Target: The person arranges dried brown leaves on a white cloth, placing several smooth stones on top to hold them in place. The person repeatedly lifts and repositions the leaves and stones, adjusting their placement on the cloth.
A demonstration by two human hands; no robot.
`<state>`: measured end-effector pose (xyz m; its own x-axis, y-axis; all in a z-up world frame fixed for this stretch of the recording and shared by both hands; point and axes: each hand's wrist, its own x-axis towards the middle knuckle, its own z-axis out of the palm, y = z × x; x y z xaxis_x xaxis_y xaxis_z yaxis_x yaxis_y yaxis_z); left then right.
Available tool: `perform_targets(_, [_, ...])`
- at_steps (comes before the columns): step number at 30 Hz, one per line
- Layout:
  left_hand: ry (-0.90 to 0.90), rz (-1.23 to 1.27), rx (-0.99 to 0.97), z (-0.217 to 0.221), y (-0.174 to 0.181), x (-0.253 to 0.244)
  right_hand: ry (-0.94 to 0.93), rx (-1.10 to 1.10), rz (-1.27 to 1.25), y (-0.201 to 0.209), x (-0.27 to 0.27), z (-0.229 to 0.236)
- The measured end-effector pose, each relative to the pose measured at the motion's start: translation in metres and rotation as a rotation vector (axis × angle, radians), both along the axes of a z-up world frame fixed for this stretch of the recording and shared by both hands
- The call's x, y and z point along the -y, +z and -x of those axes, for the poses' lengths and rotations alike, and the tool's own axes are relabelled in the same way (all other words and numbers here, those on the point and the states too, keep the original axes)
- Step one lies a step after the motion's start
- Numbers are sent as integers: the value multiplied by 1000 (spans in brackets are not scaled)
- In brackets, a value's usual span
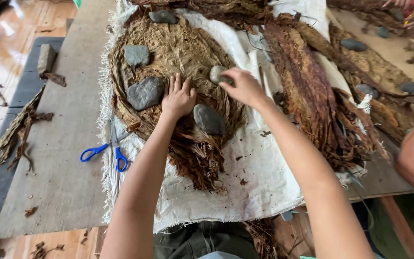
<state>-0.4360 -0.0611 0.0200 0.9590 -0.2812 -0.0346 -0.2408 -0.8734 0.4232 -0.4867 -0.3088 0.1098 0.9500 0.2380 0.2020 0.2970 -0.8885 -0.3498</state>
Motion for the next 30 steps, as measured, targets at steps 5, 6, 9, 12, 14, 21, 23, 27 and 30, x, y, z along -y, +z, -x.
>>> perform_targets(5, [32,66,47,6,-6,3,-452,171,379,-26,202,7])
perform_targets(6, [33,68,58,7,-6,3,-670,98,413,-13,232,22])
perform_targets(9, [38,110,93,9,-8,5,-1047,-411,265,-15,295,51])
perform_targets(12, [38,136,129,11,-10,4,-918,-202,184,-39,381,65])
perform_targets(14, [14,172,53,14,6,1,-1000,-218,0,31,312,87])
perform_targets(21, [10,228,36,14,7,-3,-1186,-453,-70,75,219,104])
perform_targets(23, [9,235,13,24,18,-3,-1164,-420,-122,20,271,88])
perform_targets(27, [-4,253,20,20,14,-4,-1027,-230,-227,15,268,71])
perform_targets(30, [-8,272,6,20,12,-5,-833,-110,-95,52,238,67])
